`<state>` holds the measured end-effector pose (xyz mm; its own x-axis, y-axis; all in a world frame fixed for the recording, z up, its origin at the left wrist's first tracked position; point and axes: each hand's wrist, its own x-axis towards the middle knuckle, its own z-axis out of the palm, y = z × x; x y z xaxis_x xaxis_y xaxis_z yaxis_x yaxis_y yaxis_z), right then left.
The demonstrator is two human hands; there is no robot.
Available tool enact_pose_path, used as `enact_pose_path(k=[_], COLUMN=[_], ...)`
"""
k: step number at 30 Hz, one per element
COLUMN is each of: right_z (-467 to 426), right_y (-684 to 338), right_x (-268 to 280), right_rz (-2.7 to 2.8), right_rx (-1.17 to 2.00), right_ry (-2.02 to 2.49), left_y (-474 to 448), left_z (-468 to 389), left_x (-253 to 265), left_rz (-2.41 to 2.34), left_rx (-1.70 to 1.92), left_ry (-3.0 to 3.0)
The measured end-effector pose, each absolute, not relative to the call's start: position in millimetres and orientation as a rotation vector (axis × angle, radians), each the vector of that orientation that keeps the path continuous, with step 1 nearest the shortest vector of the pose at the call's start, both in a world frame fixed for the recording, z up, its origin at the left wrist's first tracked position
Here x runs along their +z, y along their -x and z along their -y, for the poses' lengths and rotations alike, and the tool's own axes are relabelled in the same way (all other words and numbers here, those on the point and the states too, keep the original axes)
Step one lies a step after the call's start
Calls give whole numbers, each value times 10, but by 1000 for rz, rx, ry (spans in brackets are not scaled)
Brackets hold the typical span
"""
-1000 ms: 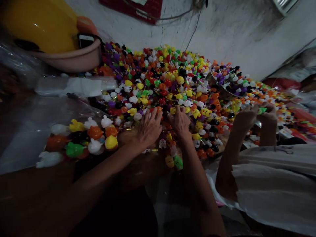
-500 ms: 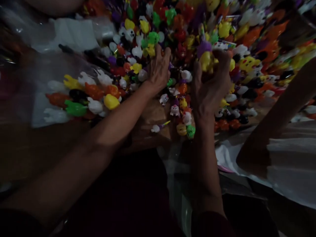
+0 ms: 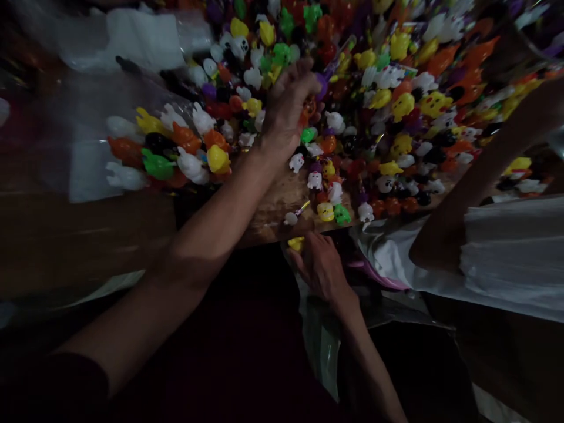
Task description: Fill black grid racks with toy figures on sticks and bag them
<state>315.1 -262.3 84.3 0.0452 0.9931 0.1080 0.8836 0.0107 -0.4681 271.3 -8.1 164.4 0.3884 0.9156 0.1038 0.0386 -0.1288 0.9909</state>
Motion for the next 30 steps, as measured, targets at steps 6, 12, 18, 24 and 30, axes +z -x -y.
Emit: enact_pose_path(k=[6,12,18,24,30], right_z=[1786,663,595,1308,1303], right_y=[-3211,-3197,-2870,-2583,-2579], right_x=[904,811,855,643,581], right_rz=[1936,1885,1725,2018,2125], right_rx=[578,479,246,183,-78], right_ry=[2001,1862,1717,1955,1907], left_y=[-1920,-1119,-543,-97,80], left_z=[683,1182,1500,1530,1500], left_x=[1687,1362,1014,719,725], left_rz=[-560,-637,-686,-659,-715], left_rx=[863,673,677,722,761], left_ry=[-863,-376,-117,-79,-115])
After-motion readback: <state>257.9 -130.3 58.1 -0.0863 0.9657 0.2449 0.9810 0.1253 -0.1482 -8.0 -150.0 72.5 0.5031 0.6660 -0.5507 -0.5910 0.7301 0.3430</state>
